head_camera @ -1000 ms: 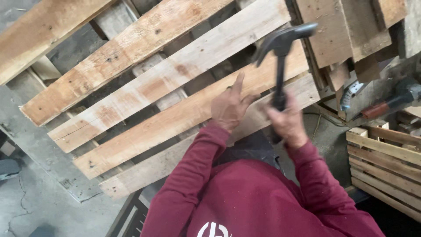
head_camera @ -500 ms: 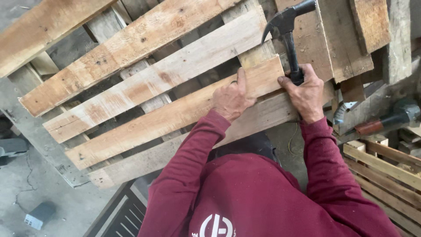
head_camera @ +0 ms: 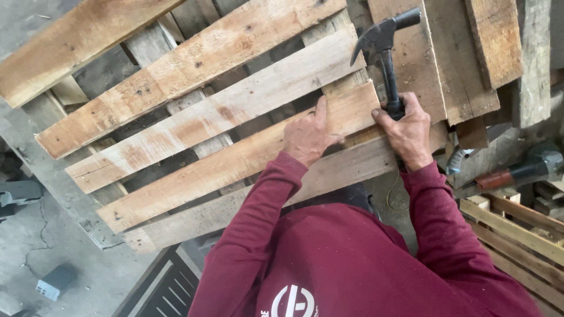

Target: The person assembles a wooden pallet by placing planks onto a base frame and securing them with nails. They use a hammer to drive nails into the wood, working methodically across the structure.

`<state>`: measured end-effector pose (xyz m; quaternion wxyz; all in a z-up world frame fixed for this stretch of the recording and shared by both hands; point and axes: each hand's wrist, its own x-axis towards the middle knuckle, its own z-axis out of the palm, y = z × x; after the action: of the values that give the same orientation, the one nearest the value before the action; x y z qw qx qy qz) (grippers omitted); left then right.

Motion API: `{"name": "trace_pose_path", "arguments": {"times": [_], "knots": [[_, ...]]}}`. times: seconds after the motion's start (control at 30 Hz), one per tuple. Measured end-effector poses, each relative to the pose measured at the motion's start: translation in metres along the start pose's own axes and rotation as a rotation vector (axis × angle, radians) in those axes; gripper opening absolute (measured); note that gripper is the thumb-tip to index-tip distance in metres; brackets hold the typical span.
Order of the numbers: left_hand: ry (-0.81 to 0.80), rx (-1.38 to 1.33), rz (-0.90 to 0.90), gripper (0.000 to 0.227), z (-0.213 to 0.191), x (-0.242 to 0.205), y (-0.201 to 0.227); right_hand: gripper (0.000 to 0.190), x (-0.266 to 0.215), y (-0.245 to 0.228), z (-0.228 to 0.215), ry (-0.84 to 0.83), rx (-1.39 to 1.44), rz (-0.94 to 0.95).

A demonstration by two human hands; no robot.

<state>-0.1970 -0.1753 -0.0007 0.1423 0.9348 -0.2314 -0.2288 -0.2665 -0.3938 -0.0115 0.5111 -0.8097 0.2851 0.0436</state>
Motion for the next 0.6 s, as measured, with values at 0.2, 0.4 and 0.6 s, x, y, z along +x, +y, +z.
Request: {"name": "trace_pose_path", "arguments": {"times": [0.2,0.4,0.6], "knots": [[0.319,-1.264,-0.051,0.033,0.026,0.005,-0.012,0.031,0.003,0.003,0.001,0.008,-0.043,0.038],[-0.052,-2.248,-0.394,0.029,0.031,0.019,-0.021,0.034,0.006,0.001,0.0,-0.016,0.011,0.047],[-0.228,-2.372,-0.351,0.021,0.02,0.016,-0.005,0.035,0.001,-0.004,-0.001,0.008,0.004,0.055]]}}
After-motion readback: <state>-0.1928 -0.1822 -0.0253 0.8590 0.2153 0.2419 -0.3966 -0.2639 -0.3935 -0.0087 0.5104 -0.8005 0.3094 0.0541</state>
